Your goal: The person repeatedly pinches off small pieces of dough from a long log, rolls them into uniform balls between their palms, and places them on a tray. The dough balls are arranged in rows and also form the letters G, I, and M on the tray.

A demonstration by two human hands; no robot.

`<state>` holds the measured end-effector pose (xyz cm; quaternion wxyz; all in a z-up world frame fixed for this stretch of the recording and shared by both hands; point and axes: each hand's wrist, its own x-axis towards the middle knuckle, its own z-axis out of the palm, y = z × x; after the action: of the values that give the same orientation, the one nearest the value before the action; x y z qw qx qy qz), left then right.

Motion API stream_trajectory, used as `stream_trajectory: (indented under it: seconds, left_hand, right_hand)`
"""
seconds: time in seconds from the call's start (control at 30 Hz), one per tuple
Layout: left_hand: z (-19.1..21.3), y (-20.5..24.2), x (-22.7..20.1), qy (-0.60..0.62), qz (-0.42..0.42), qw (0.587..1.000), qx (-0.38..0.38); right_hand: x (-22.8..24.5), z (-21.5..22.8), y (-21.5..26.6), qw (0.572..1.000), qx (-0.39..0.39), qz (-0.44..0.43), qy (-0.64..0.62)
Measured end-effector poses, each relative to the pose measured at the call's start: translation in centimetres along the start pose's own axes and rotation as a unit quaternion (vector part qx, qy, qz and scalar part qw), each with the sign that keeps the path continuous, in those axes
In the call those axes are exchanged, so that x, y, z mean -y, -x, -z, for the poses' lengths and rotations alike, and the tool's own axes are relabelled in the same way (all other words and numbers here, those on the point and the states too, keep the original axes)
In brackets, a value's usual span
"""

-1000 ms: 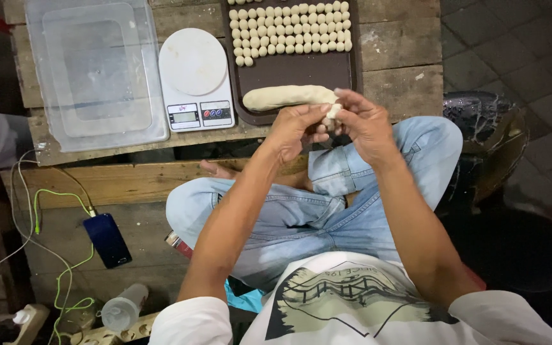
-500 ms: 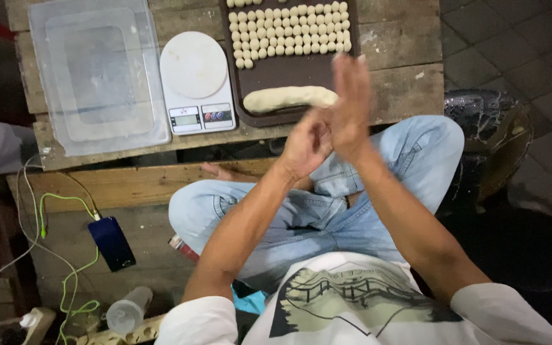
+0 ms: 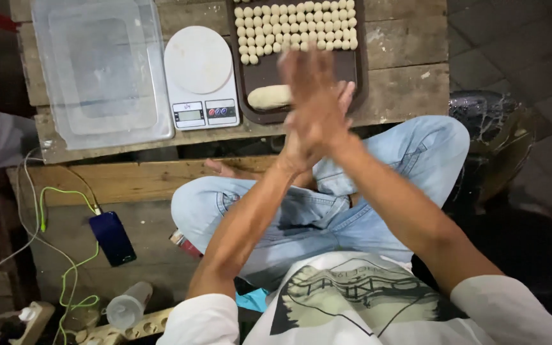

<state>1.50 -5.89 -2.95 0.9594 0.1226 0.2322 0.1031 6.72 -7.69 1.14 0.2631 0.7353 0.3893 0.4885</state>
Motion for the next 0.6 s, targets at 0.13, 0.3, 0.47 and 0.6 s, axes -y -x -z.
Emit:
stream_trajectory:
  seconds: [0.13, 0.3, 0.47, 0.6]
  left_hand:
    - [0.3, -0.5, -2.8, 0.006, -0.007, 1.0, -0.015]
    - [0.1, 0.0, -1.1, 0.022, -0.011, 0.999, -0.042]
    - [0.2, -1.0, -3.7, 0.032, -0.014, 0.998, -0.061]
    - [0.0, 0.5, -1.2, 0.038, -0.009, 0.996, -0.08]
  right_hand:
    - [0.7, -0.6, 0.5, 0.851, 0.079, 0.004, -0.519]
    - [1.0, -1.0, 0.0, 0.792, -0.032, -0.005, -0.61]
    - [-2.3, 3.6, -2.3, 0.91, 0.203, 0.079, -0.352]
    - [0.0, -0.9, -0.1, 0.843, -0.08, 0.12, -0.517]
